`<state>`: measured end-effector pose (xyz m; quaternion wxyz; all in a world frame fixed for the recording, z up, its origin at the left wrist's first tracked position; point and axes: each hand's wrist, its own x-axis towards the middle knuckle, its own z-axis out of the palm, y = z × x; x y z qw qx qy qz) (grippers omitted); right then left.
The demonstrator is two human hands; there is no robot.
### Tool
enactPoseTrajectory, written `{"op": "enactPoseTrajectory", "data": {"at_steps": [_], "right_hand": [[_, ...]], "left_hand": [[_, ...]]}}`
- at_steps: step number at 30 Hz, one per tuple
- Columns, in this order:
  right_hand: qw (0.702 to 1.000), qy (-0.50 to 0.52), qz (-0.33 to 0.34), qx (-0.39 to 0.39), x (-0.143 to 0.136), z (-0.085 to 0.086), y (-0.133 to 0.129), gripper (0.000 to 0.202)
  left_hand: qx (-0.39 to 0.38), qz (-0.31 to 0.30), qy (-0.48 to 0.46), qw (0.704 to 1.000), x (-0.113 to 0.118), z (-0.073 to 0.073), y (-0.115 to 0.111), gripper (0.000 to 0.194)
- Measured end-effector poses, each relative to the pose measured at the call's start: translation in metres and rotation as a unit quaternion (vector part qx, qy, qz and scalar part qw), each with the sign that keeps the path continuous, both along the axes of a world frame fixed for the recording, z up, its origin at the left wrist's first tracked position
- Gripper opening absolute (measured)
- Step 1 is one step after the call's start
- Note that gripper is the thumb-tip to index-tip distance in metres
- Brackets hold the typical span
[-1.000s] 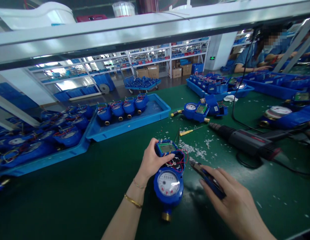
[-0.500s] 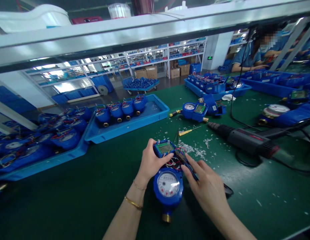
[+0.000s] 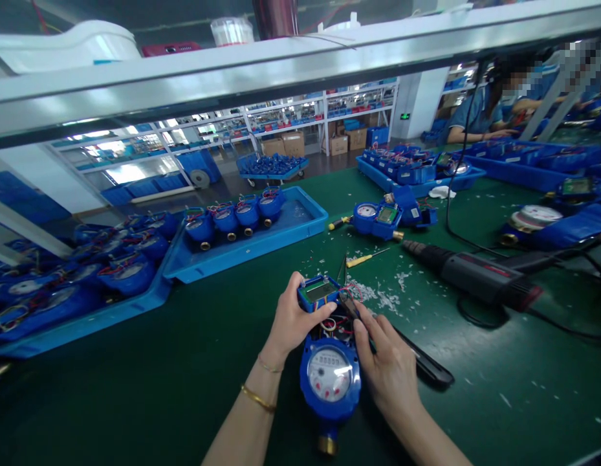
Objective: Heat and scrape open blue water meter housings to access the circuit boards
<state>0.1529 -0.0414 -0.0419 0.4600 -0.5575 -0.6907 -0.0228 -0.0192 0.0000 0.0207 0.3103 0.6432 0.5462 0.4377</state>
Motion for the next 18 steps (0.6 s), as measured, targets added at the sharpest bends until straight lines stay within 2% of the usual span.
{"op": "enactPoseTrajectory", "data": {"at_steps": [7, 15, 18], "right_hand": [[0.998, 0.049, 0.02, -0.039, -0.004, -0.005, 0.001, 0.047], [0.999, -0.017, -0.015, 0.037, -0.011, 0.002, 0.004, 0.042], [0.999, -0.007, 0.001, 0.048, -0.009, 0.003, 0.005, 0.041]], "left_hand": [[-0.005, -0.015, -0.04, 0.999, 0.001, -0.005, 0.0, 0.044], [-0.02, -0.016, -0.051, 0.998, 0.003, -0.009, -0.002, 0.045], [-0.034, 0.006, -0.074, 0.997, 0.006, -0.013, -0.002, 0.045]]}}
